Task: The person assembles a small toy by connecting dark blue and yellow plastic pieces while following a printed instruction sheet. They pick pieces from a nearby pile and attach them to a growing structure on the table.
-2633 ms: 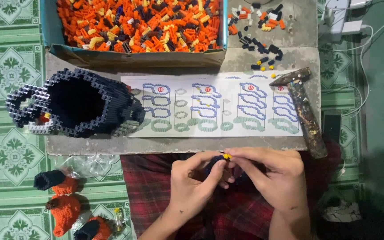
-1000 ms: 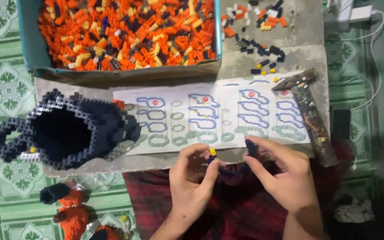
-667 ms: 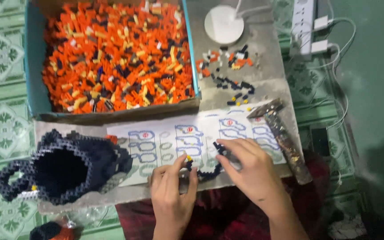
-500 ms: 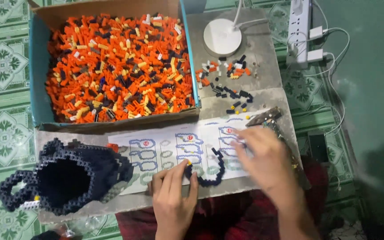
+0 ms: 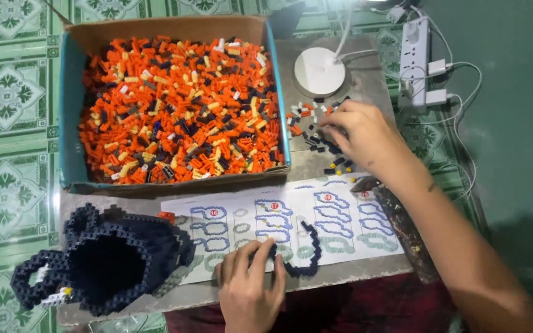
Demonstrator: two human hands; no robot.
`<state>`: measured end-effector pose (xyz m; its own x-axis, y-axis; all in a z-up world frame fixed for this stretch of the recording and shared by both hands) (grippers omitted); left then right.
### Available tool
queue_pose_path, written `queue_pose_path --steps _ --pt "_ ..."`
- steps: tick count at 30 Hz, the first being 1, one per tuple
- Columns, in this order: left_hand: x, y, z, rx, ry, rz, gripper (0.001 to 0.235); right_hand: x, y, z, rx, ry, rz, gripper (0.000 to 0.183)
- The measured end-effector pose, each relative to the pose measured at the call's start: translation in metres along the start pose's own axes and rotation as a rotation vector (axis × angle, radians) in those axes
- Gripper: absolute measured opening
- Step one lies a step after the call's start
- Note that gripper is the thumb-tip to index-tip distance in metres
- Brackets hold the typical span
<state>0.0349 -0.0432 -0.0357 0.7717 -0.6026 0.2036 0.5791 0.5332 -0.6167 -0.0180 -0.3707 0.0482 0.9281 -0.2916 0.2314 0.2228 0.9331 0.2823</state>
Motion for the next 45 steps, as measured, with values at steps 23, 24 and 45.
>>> queue_pose_path --steps 23,24,45 --pt "0.01 -0.003 0.022 -0.088 -0.009 -0.083 0.029 -0.088 0.123 -0.011 0.363 -0.023 0.129 0.025" --pt "0.01 -0.003 0.023 -0.096 -0.008 -0.087 0.03 -0.093 0.128 -0.014 0.387 0.0 0.148 0.029" --pt "0.01 -0.002 0.023 -0.065 0.021 -0.107 0.028 -0.084 0.139 -0.041 0.266 0.079 0.404 0.026"
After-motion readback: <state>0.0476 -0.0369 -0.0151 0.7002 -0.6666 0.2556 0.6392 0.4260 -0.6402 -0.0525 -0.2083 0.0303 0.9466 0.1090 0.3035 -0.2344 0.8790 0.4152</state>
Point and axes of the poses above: each hand's wrist, its own x-axis towards the middle knuckle, its own z-axis out of the back of the hand, y = z × x, the point moved 2 cm from there along x, towards the middle knuckle, and after that the axes turned 15 degrees about z, right-handed, at the moved point
